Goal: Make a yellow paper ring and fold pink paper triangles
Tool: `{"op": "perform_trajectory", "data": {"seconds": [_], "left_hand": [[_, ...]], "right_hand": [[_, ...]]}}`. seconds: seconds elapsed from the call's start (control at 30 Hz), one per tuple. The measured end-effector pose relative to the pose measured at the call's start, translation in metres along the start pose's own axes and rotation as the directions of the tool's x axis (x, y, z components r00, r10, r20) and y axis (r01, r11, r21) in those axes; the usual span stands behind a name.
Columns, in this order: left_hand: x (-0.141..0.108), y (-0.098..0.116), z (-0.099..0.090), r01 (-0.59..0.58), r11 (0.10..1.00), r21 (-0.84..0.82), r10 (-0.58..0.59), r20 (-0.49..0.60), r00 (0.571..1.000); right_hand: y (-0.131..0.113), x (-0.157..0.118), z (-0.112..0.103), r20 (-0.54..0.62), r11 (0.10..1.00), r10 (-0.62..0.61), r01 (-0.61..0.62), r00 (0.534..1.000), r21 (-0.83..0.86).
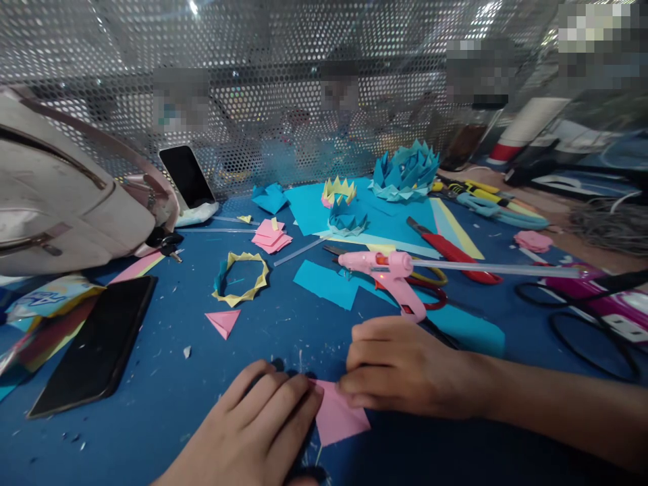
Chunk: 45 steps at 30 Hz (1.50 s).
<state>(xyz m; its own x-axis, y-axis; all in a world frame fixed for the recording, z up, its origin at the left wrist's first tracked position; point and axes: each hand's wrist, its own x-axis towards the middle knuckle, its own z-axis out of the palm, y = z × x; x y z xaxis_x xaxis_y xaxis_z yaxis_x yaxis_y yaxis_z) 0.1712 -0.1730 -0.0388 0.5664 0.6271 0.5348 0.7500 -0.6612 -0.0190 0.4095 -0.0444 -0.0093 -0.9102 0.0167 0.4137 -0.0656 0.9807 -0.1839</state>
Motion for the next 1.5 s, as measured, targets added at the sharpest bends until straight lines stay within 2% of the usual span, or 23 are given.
{"op": "perform_trajectory", "data": {"seconds": [0.23, 0.63, 0.93, 1.17, 1.3, 1.5], "left_hand": [[0.004, 0.002, -0.009, -0.061, 0.998, -0.030, 0.061, -0.009, 0.998], [0.003, 0.001, -0.012, -0.043, 0.999, -0.011, 0.043, -0.007, 0.999], [0.002, 0.000, -0.008, -0.074, 0.997, 0.007, 0.074, 0.008, 0.997], [0.004, 0.001, -0.012, -0.038, 0.998, -0.041, 0.039, 0.023, 0.999], [0.006, 0.002, -0.012, -0.042, 0.999, -0.026, 0.043, 0.026, 0.999], [0.010, 0.004, -0.009, -0.071, 0.997, 0.025, 0.069, 0.051, 0.996]], "right_hand": [[-0.008, 0.005, -0.006, -0.010, 0.986, -0.106, 0.104, 0.994, -0.134], [-0.011, 0.008, 0.000, -0.068, 0.983, -0.159, 0.151, 0.985, -0.109], [-0.008, 0.007, 0.000, -0.044, 0.983, -0.167, 0.164, 0.985, -0.078], [-0.008, 0.007, 0.000, -0.031, 0.987, -0.148, 0.146, 0.988, -0.066], [-0.006, 0.006, 0.001, -0.007, 0.995, -0.103, 0.103, 0.995, -0.003], [0.001, 0.004, 0.004, -0.062, 0.957, 0.006, 0.012, 0.998, 0.289]]}}
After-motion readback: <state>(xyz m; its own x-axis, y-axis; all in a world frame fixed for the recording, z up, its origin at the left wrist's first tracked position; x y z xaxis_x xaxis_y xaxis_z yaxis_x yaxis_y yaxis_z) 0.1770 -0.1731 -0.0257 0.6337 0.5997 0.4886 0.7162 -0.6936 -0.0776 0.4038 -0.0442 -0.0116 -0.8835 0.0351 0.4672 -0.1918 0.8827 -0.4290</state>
